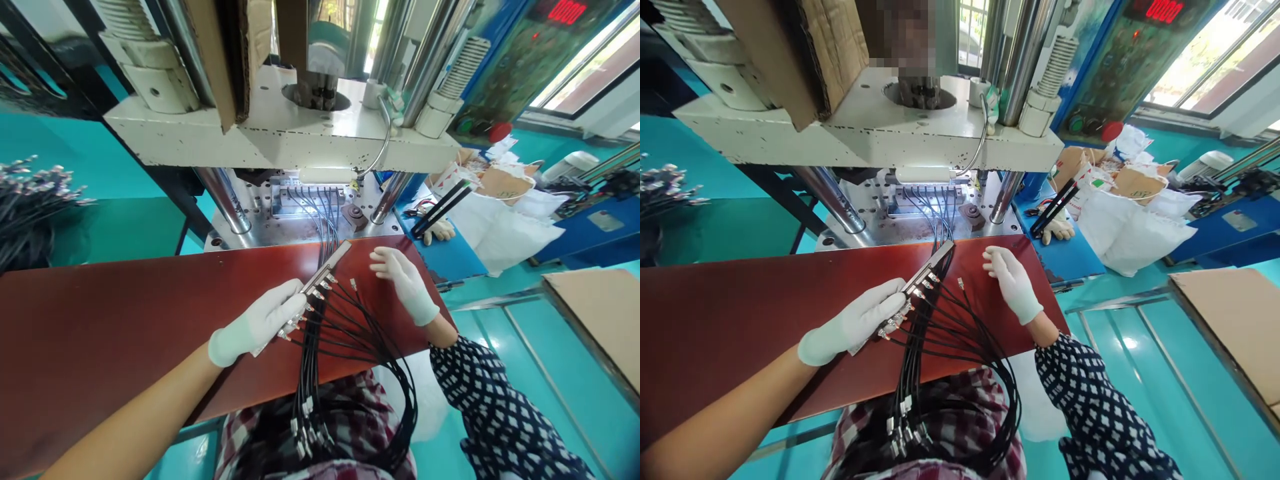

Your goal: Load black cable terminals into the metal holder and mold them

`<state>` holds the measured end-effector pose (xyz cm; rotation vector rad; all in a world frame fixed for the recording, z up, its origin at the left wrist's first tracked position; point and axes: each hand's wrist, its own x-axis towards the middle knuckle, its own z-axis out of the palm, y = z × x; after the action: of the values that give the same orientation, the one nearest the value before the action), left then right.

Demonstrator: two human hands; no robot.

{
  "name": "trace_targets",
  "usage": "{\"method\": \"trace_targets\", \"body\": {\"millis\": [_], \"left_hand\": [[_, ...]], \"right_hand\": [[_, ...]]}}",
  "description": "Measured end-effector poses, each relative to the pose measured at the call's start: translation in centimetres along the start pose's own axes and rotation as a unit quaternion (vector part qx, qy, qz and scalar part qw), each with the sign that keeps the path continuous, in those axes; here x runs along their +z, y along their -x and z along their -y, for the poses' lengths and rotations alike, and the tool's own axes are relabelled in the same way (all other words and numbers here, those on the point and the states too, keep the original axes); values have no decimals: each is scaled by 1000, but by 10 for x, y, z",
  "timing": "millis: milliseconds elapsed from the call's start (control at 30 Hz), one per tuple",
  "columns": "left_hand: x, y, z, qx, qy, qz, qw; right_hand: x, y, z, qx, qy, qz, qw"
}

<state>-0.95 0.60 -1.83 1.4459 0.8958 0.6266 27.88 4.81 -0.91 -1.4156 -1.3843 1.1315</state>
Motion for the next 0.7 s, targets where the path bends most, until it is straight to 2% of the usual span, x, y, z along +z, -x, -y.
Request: {"method": "trace_targets", "body": {"millis": [33,100,167,233,267,400,500,700], "left_hand": [[-1,-1,2,-2,13,0,1000],[-2,-2,4,-7,39,0,999],[-2,-2,4,-10,63,6,998],[-3,-2,2,-14,92,21,995],[-3,-1,0,-18,106,30,994],[-6,-1,-3,-29,124,58,990],[-7,-2,-3,-26,118,53,991],[-5,-4,2,-25,106,43,993]], "right_hand": [[-4,5,0,-8,55,-5,998],[-4,15,3,9,122,44,992],[3,22,10,46,113,142,982],[10,22,16,64,67,194,977],[13,21,19,63,39,192,979],[22,11,26,34,-37,112,992],[30,9,31,1,2,102,995],[44,13,35,9,44,78,996]]}}
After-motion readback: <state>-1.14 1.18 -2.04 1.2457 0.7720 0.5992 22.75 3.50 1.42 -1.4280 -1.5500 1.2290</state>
